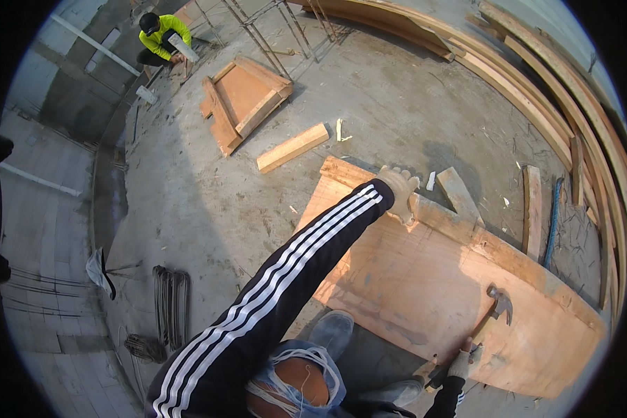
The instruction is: The person positions a large plywood sheet and a wooden strip on a concrete floor, then uses a hammer to drive nails into the wood to secure the pieces together. The person repeatedly adjusts the wood and hammers nails along the edge.
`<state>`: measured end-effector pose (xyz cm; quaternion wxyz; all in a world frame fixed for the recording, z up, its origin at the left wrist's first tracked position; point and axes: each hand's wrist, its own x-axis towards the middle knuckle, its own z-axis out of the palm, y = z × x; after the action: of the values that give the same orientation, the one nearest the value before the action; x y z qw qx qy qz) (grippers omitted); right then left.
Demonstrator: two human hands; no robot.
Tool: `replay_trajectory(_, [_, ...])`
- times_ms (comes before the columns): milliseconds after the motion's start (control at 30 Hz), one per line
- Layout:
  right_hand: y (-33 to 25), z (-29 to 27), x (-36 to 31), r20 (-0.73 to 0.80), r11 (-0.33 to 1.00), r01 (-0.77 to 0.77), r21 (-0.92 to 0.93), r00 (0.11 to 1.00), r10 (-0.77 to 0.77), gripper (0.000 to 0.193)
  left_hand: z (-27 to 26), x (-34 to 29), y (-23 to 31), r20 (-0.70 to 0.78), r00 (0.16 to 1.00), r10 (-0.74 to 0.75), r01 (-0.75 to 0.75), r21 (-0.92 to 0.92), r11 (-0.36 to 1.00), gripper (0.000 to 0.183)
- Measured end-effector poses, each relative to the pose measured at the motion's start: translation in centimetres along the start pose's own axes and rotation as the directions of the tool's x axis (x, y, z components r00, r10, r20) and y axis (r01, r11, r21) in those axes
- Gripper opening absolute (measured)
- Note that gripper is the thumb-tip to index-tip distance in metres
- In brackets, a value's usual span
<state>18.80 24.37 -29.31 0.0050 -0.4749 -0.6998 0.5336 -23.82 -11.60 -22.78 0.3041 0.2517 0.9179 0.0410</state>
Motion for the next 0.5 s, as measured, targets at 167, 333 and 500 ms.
replay_trajectory(167, [-0.3,0.3,-0.1,0.013,0.998,0.003,0.062,1.000,-0.004,0.036,1.0,0.7,-0.4,0.006,0.999,0.032,-0.032,-0.066,0.997,0.103])
replay_trajectory(333, [-2.0,-0.1,-0.7,0.016,0.994,-0.049,-0.093,0.999,0.051,0.036,1.4,1.6,-0.6,0.073,0.997,0.038,-0.032,-0.090,0.995,0.103])
replay_trajectory(500, [-7.7,-1.1,-2.6,0.034,0.960,0.059,-0.275,0.998,-0.051,0.042,1.1,1.6,0.3,0.113,0.993,-0.024,0.025,-0.011,1.000,0.105])
